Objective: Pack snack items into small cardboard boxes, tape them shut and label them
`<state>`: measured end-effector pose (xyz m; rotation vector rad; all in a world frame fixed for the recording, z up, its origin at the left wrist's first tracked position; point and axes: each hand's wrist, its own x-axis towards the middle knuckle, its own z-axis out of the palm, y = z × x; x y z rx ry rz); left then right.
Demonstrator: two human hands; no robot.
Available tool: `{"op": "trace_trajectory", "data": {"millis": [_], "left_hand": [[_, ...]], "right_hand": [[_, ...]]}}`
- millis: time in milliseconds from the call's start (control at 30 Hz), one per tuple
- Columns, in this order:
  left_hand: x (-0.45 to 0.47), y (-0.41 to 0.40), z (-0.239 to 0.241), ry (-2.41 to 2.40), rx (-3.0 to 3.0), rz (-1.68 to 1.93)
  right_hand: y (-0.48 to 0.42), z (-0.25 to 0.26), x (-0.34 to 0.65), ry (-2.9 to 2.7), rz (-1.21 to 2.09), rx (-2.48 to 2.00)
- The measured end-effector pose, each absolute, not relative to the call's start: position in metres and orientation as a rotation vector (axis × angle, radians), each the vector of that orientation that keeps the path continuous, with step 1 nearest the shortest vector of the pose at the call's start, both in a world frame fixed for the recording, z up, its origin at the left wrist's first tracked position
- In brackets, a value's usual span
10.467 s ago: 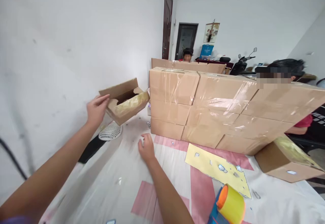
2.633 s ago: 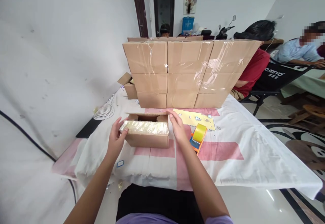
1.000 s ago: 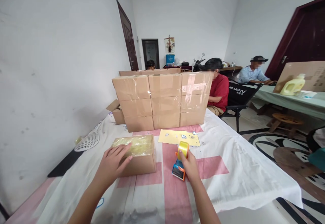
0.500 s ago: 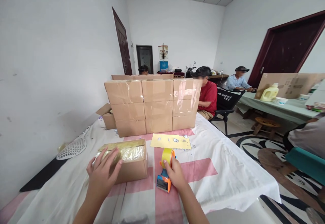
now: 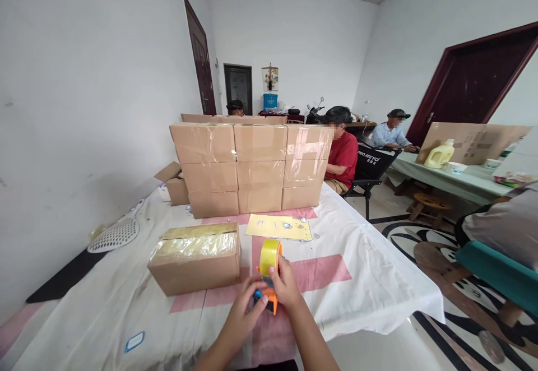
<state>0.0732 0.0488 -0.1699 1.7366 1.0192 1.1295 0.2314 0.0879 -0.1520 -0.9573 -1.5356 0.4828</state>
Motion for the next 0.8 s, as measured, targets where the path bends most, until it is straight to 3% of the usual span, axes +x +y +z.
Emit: {"op": "trace_trajectory", "data": {"millis": [333,567,800], "left_hand": [[0.073,0.071,-0.166,0.933,1.387,1.052],[0.062,0.063,-0.148,1.006,1.425,1.201],[0.06,0.059,-0.13,0.894,1.422,0.979]], "right_hand": [[0.087,-0.152,0.231,-1.606,0.438,-0.842],[0.089,-0.15,0.234,-1.759,0.291,-0.98],[0.087,-0.157,0.233,-1.54,0.301,-1.07]]}}
